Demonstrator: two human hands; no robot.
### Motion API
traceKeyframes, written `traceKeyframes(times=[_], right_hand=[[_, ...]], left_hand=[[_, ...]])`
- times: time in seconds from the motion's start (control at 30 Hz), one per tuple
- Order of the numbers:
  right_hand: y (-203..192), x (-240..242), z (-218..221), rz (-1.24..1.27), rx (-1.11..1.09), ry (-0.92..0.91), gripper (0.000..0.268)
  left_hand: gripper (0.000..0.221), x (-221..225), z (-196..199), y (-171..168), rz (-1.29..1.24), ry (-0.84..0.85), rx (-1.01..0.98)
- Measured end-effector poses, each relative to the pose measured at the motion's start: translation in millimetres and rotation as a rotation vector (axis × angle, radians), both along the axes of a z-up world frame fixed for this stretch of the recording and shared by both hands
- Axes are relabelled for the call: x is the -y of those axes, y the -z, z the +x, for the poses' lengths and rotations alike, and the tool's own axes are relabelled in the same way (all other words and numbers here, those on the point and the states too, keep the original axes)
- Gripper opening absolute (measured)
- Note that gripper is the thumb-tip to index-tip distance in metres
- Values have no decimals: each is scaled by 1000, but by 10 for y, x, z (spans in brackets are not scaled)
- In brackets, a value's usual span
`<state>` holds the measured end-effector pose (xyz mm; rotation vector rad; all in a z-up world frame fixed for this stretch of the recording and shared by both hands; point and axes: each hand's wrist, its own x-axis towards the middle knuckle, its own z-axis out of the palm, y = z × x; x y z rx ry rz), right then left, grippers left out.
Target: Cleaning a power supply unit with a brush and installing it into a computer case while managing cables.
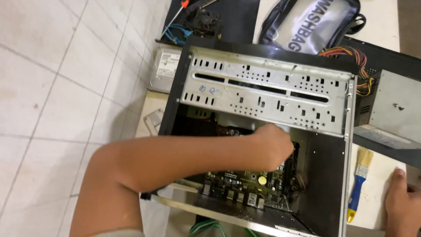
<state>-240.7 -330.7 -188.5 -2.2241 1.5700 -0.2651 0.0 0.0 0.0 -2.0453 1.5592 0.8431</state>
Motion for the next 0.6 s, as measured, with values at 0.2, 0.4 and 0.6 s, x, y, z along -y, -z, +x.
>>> traceKeyframes(times=[0.2, 0.4, 0.6], right_hand=[[-198, -200, 116, -83, 114, -90, 47], [97, 61, -47, -262, 179, -191, 40], [108, 126, -89, -271, 67, -184, 45]], left_hand=[[28, 72, 8, 238, -175, 64, -195], [43, 64, 255, 48, -229, -92, -533], [59, -132, 521, -630, -563, 93, -1071]])
